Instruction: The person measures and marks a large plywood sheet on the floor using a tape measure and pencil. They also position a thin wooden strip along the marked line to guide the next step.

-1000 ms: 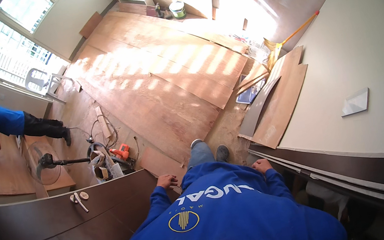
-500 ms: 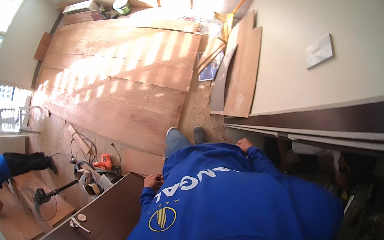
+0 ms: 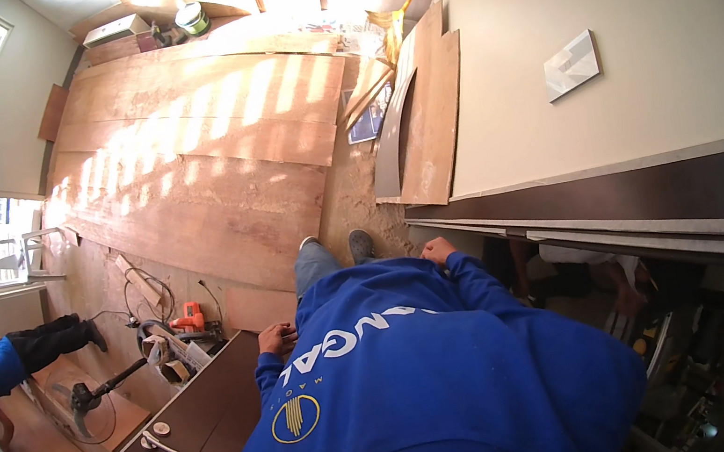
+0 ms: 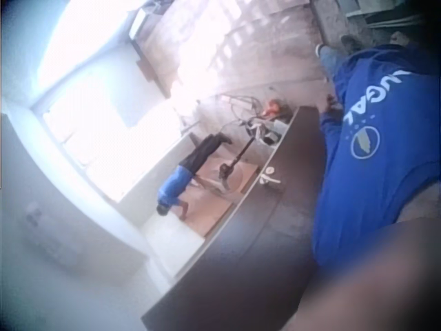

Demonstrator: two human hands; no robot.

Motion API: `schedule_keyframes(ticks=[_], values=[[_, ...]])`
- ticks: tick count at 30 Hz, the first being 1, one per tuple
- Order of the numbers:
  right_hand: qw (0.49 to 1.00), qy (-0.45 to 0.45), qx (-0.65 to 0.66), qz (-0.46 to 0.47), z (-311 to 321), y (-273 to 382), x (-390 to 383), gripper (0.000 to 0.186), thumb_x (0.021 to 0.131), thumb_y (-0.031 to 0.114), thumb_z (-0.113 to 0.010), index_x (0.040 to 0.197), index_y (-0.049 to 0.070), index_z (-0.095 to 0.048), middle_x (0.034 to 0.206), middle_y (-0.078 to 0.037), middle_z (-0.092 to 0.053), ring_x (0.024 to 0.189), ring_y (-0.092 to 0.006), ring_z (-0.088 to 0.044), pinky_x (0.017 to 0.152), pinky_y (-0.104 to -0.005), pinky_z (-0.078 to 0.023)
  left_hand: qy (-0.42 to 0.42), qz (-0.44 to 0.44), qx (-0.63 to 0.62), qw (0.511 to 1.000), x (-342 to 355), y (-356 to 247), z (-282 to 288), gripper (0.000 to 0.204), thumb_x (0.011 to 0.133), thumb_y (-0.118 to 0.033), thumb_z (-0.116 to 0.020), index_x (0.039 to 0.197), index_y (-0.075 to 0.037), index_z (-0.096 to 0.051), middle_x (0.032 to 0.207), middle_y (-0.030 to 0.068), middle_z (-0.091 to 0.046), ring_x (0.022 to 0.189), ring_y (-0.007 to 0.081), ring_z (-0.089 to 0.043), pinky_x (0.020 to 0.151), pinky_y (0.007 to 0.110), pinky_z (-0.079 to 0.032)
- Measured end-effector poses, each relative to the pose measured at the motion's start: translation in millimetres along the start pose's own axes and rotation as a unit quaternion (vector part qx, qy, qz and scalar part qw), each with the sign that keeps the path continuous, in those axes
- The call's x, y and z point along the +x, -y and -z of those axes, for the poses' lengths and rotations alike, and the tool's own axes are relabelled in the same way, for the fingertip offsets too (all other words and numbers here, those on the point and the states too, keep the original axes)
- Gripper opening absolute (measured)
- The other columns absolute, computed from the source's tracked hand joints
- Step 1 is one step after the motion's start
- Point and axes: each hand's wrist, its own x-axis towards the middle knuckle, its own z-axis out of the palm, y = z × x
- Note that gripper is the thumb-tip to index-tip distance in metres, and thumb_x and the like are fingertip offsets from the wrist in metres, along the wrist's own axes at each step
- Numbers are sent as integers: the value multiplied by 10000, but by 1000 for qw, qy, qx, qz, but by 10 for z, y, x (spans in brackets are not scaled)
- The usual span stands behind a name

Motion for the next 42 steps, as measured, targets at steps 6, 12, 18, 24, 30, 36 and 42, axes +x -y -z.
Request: schedule_keyframes(ticks=[6, 12, 18, 24, 30, 36, 42], values=[[1000, 12, 18, -8, 20, -159, -12, 275, 791, 286, -703, 901, 47, -783, 822, -139, -750, 738, -205, -712, 702, -355, -561, 21, -2, -4, 1000, 129, 67, 10, 240, 922, -94, -560, 1130, -26, -659, 985, 153, -721, 795, 291, -725, 616, 426, -601], [1000, -6, 12, 15, 68, -207, -34, 274, 796, 287, -712, 882, 36, -781, 805, -126, -752, 718, -180, -700, 692, -339, -557, 21, 1, -10, 1000, 240, 139, -19, 225, 925, -137, -588, 1104, -33, -674, 998, 156, -723, 805, 290, -724, 631, 486, -573], [1000, 2, 23, -13, 156, -65, -35, 251, 795, 251, -711, 873, 23, -780, 793, -108, -752, 703, -156, -689, 678, -326, -554, 10, -8, 18, 1000, 136, 22, -69, 230, 916, -206, -603, 1085, -80, -695, 967, 83, -740, 746, 204, -713, 595, 396, -525], [999, 27, 7, -46, 239, 52, -41, 269, 881, 258, -681, 899, 2, -761, 801, -77, -744, 718, -120, -664, 674, -292, -540, 1, -7, 1, 1000, 21, -85, -152, 183, 899, -176, -626, 1034, -68, -689, 883, 71, -721, 639, 186, -671, 508, 326, -484], [999, 10, 41, -16, 254, 42, -60, 190, 796, 170, -710, 878, 12, -774, 770, -76, -744, 682, -122, -668, 656, -293, -542, 6, 29, -22, 999, -21, -58, -236, 126, 888, -136, -640, 985, -71, -686, 801, 62, -690, 573, 172, -633, 425, 284, -404], [999, -5, 29, -18, 224, -97, -92, 205, 840, 188, -705, 897, 2, -769, 790, -83, -747, 702, -115, -674, 669, -292, -539, -1, 28, 5, 1000, 103, 20, -252, 134, 909, -159, -610, 991, -79, -681, 862, 70, -700, 640, 193, -637, 541, 366, -433], [996, 30, 75, 44, 117, -507, 49, 278, 865, 257, -733, 904, -17, -748, 778, -74, -736, 728, -84, -646, 662, -300, -526, 7, 5, -25, 1000, 34, -123, -285, 84, 884, -128, -626, 912, -70, -681, 756, 60, -676, 528, 141, -583, 425, 287, -379]])
